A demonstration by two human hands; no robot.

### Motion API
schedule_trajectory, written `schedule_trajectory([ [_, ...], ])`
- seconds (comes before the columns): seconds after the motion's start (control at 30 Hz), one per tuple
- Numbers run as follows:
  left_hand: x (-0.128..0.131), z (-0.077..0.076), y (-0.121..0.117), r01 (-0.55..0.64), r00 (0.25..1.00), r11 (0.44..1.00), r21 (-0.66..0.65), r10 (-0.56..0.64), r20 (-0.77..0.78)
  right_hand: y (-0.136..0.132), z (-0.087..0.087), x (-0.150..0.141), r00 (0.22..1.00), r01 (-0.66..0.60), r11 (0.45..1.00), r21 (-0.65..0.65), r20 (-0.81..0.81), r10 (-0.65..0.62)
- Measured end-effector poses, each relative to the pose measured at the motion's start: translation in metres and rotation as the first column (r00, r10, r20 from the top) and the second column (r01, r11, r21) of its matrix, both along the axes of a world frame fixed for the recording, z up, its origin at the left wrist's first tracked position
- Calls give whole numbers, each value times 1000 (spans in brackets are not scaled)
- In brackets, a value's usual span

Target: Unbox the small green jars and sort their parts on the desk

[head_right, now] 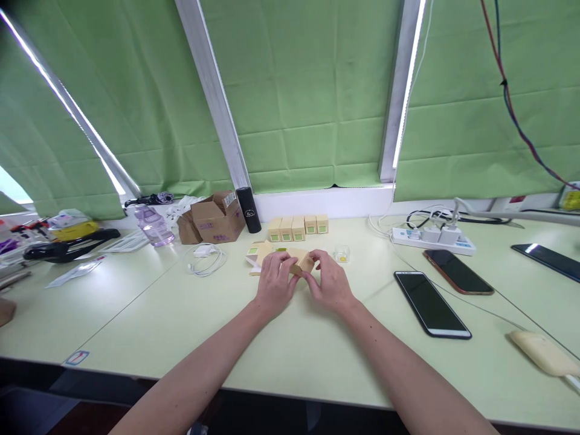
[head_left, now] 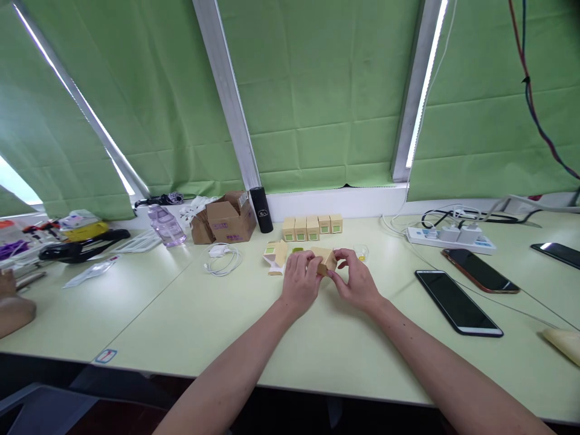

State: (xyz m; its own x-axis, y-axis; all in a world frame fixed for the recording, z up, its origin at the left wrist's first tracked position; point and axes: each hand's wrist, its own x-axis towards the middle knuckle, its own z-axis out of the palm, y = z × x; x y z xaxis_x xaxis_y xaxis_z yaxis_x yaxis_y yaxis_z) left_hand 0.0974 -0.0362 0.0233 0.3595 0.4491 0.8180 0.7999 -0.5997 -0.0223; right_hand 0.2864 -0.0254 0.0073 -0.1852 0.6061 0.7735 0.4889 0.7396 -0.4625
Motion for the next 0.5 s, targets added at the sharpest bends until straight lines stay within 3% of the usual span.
schedule_trajectory([
  [0.5, 1, -1, -1, -43, 999, 998, -38, 44, 30, -1, 1, 1, 993, -98, 995, 17, -68, 99],
])
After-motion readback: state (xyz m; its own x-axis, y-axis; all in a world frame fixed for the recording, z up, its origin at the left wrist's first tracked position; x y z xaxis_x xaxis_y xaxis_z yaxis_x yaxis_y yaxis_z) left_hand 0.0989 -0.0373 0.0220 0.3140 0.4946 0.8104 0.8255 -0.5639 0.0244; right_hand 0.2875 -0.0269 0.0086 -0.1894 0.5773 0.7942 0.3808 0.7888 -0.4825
